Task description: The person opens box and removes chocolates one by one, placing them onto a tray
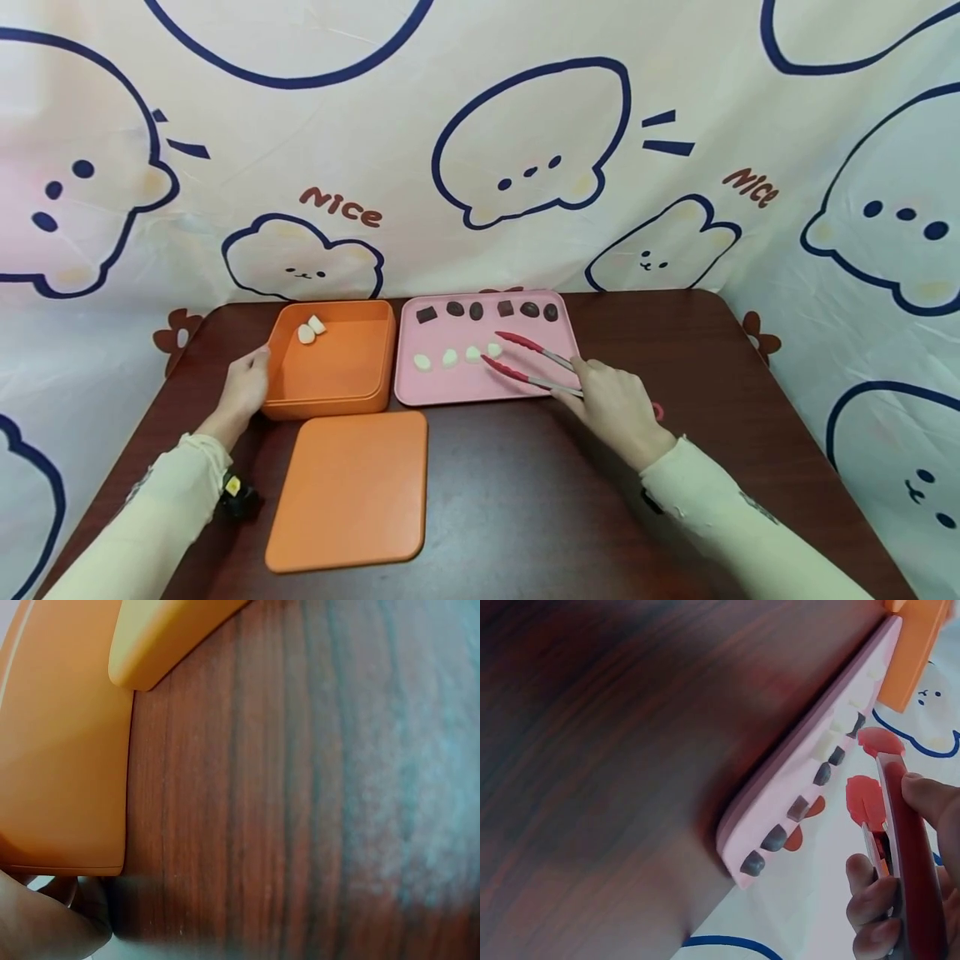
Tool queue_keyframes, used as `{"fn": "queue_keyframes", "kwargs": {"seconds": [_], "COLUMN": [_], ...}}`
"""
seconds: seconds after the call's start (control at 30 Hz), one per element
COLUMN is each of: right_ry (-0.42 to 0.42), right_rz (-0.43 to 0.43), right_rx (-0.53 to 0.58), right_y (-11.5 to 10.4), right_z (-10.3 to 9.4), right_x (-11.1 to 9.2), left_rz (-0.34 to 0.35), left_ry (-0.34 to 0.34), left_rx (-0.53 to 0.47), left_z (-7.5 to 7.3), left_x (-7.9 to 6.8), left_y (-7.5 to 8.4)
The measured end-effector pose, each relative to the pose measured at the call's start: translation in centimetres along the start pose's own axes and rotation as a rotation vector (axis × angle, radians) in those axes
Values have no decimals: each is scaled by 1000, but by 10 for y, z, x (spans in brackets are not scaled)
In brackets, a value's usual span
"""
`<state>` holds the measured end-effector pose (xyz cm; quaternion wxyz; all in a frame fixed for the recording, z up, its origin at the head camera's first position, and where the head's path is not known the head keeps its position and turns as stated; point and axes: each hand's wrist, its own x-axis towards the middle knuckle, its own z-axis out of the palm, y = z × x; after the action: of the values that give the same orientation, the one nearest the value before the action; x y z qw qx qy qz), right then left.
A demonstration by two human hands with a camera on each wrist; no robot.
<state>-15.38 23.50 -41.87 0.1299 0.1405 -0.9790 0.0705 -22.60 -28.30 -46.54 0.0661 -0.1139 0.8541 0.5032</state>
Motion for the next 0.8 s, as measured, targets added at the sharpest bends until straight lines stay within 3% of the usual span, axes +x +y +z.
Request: {"fn": "queue_keyframes", "kwargs": {"seconds": [0.8], "right_ry": [-26], "right_rz": [24], "right_rx": [159], "right_y": [-49], "right_z": [2], "right_x": [33], "left_rz": [-8], "left_ry": [9], "left_rx": [5], "left_z": [0], "left_x": [-1], "left_y": [1]}}
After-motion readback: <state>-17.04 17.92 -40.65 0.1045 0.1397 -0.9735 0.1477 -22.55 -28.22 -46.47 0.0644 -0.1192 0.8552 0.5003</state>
